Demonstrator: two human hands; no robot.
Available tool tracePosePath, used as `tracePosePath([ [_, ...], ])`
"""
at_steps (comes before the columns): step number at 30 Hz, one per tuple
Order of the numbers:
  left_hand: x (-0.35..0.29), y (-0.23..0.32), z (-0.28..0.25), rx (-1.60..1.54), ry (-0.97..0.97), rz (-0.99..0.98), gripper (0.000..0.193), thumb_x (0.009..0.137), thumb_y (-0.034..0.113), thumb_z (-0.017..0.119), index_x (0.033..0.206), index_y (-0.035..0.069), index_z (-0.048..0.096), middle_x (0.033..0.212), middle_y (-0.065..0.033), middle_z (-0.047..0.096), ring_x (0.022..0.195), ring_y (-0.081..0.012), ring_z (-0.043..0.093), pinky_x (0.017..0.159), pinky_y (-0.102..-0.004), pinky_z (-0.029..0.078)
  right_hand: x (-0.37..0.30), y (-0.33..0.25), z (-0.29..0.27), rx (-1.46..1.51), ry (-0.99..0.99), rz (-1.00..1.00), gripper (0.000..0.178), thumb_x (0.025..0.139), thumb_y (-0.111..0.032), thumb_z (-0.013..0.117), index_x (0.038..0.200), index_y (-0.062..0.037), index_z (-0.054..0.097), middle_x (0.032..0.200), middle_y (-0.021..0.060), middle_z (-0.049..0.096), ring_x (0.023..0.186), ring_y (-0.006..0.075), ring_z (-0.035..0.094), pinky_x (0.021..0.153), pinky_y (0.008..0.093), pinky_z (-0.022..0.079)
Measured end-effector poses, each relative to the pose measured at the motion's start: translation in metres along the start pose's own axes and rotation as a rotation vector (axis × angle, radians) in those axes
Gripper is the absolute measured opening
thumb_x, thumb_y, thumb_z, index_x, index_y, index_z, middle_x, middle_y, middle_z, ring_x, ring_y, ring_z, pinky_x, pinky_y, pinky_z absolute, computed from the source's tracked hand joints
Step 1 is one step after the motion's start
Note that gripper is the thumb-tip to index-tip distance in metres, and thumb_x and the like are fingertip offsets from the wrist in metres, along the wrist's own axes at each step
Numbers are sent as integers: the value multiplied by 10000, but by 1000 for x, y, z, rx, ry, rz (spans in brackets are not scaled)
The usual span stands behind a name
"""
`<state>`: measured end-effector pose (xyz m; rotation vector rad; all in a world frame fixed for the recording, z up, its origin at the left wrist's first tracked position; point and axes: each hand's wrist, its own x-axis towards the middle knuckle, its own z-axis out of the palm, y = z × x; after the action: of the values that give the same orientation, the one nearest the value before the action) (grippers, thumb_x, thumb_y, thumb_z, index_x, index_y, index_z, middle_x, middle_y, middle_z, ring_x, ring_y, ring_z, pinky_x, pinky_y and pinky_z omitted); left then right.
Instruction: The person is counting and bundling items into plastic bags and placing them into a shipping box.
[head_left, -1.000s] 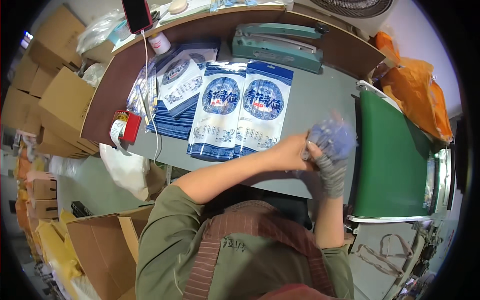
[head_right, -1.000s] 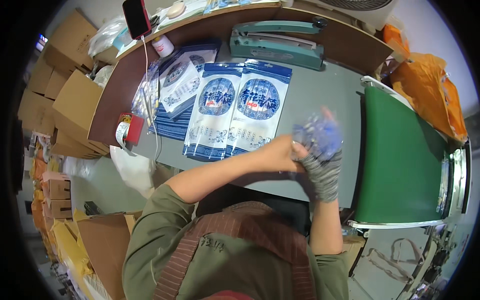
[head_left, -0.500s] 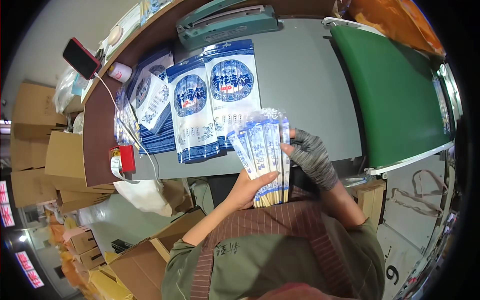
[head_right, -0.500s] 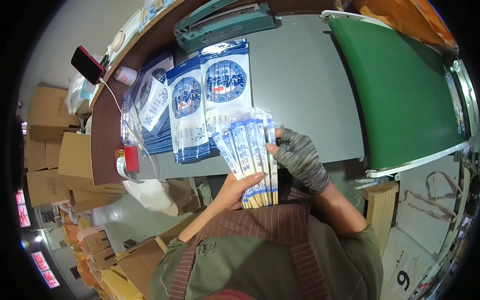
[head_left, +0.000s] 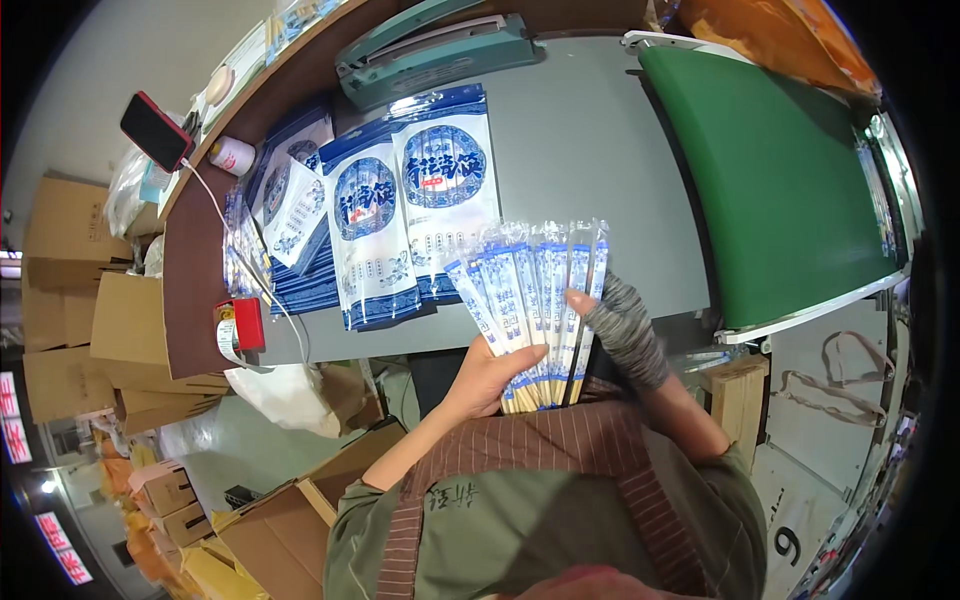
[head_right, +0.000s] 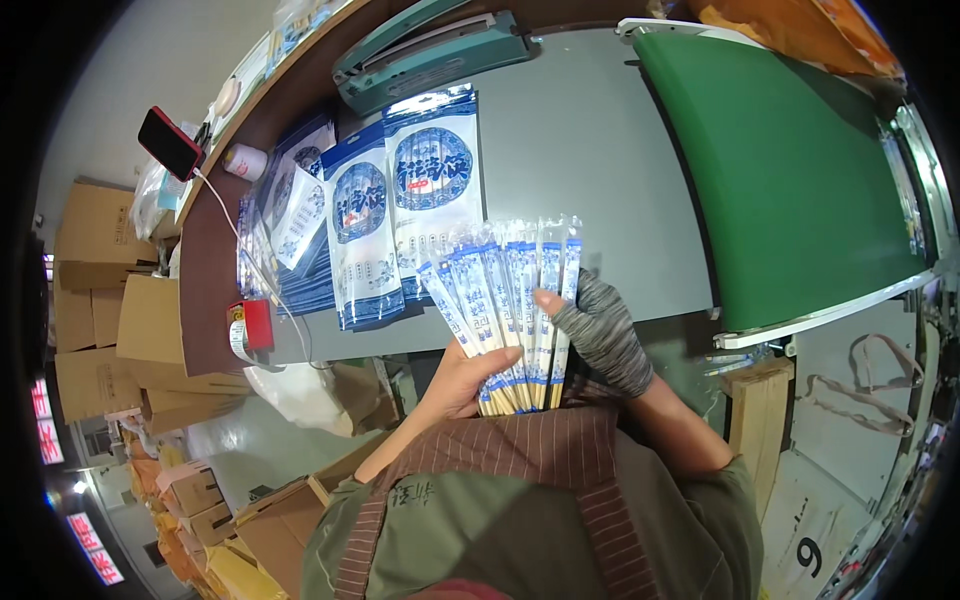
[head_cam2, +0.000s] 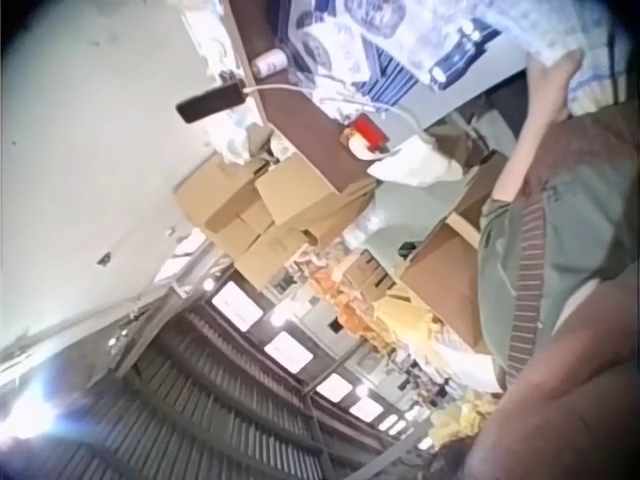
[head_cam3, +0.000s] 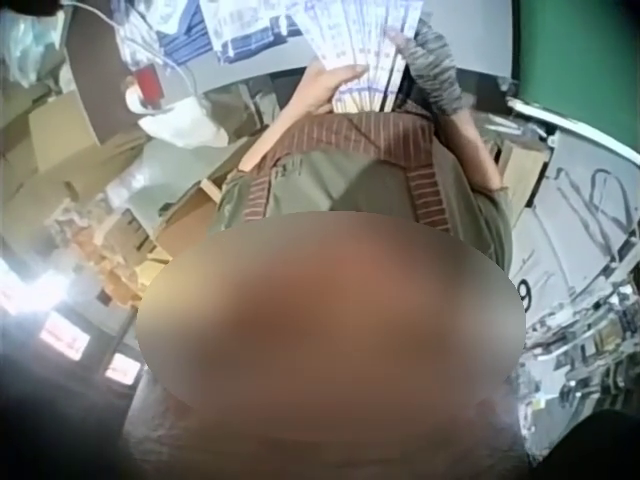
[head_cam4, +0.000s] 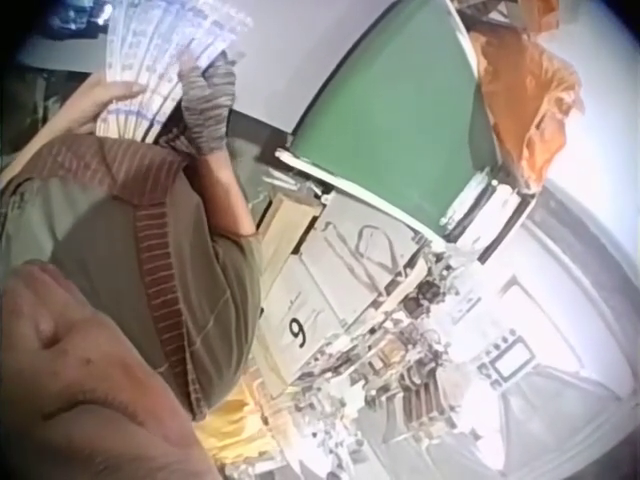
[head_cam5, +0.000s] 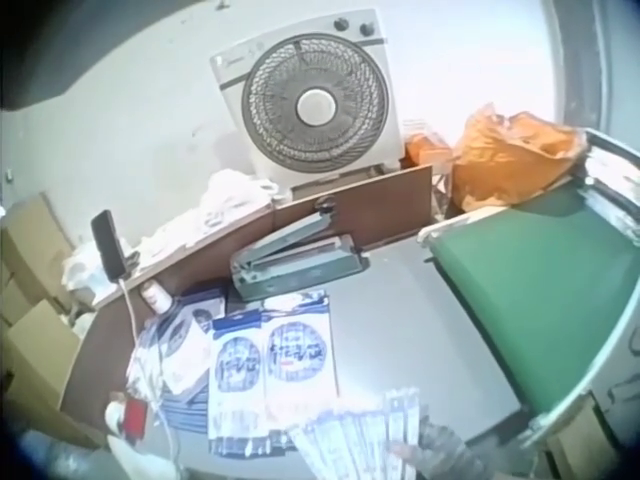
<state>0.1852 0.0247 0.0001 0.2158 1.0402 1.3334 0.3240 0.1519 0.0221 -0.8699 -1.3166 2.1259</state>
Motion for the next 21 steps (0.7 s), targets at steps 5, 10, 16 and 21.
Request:
tracePosePath([
  [5, -2, 3, 6, 32, 3, 4, 434, 837, -11, 631, 1253, -11, 509, 1200, -110, 599, 1074, -185, 592, 923, -324, 481, 0, 5, -8, -158, -6, -32, 254, 884, -160, 617, 1078, 2, 631, 920, 57, 670, 861, 91, 607, 750, 254, 495],
  [10, -4, -2, 5, 34, 38, 55, 415, 836, -19, 635, 1235, -22, 523, 1159, -102, 619, 1029, -178, 610, 897, -322, 491, -2, 3, 6, 26, 86, -19, 222, 855, -153, 665, 1022, -8, 651, 843, 38, 661, 793, 78, 597, 703, 252, 491],
  [16, -8, 0, 5, 29, 71, 61, 402, 831, -19, 640, 1219, -27, 534, 1142, -100, 625, 1017, -174, 611, 882, -317, 492, -3, 3, 8, -65, 88, -32, 210, 839, -135, 671, 982, 16, 644, 834, 38, 661, 771, 75, 591, 701, 257, 492],
  [21, -9, -2, 4, 25, 74, 62, 402, 828, -22, 640, 1216, -26, 536, 1138, -101, 626, 1013, -173, 611, 879, -313, 492, -2, 5, 14, -15, 63, -27, 243, 850, -135, 653, 1040, 15, 636, 885, 44, 661, 796, 88, 598, 709, 253, 495],
])
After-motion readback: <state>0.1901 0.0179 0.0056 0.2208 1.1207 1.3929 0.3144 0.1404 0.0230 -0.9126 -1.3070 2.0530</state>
